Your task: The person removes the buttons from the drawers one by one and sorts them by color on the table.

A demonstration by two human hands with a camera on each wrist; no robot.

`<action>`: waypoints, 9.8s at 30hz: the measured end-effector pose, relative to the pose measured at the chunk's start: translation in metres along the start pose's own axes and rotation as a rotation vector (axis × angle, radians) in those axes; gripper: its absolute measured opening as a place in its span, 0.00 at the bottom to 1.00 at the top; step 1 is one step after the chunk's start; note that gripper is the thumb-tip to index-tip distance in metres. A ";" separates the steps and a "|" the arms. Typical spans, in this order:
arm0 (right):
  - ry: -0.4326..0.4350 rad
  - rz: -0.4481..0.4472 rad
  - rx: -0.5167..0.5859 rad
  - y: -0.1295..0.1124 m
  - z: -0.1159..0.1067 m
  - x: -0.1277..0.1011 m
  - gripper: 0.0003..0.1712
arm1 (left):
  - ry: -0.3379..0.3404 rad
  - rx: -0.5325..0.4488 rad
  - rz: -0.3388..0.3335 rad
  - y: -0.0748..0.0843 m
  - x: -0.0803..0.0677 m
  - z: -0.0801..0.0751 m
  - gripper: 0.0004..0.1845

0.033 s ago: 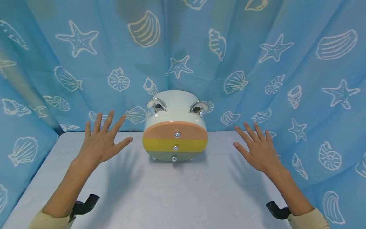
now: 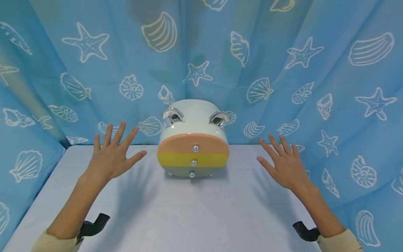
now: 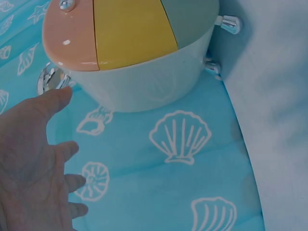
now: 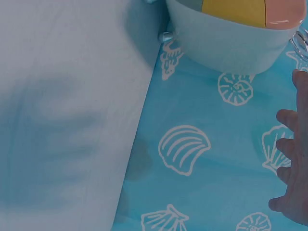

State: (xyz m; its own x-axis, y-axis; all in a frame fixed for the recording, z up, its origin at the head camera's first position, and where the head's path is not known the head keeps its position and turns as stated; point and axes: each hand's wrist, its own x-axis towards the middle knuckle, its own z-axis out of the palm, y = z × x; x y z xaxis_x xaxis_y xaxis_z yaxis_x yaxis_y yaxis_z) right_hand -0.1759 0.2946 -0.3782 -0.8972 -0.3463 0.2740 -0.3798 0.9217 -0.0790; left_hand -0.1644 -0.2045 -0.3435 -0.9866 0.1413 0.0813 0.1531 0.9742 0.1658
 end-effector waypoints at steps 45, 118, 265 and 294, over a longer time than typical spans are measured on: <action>0.175 0.002 0.931 -0.141 0.020 0.050 0.18 | 0.227 -0.076 0.102 0.050 0.049 0.020 0.39; 0.682 -0.126 0.594 -0.204 0.055 0.023 0.12 | 0.202 -0.047 0.133 0.040 0.058 0.020 0.41; -0.098 -0.107 0.651 -0.122 0.002 0.053 0.41 | 0.206 -0.054 0.131 0.040 0.058 0.019 0.40; 0.067 -0.137 0.692 -0.092 -0.041 0.043 0.35 | 0.203 -0.065 0.128 0.041 0.058 0.019 0.40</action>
State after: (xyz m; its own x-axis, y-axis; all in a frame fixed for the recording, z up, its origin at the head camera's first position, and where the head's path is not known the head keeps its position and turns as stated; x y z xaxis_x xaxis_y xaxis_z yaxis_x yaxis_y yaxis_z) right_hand -0.1702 0.2017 -0.3196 -0.8236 -0.4194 0.3819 -0.5644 0.5397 -0.6246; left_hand -0.2165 -0.1530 -0.3511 -0.9284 0.2183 0.3007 0.2861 0.9364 0.2035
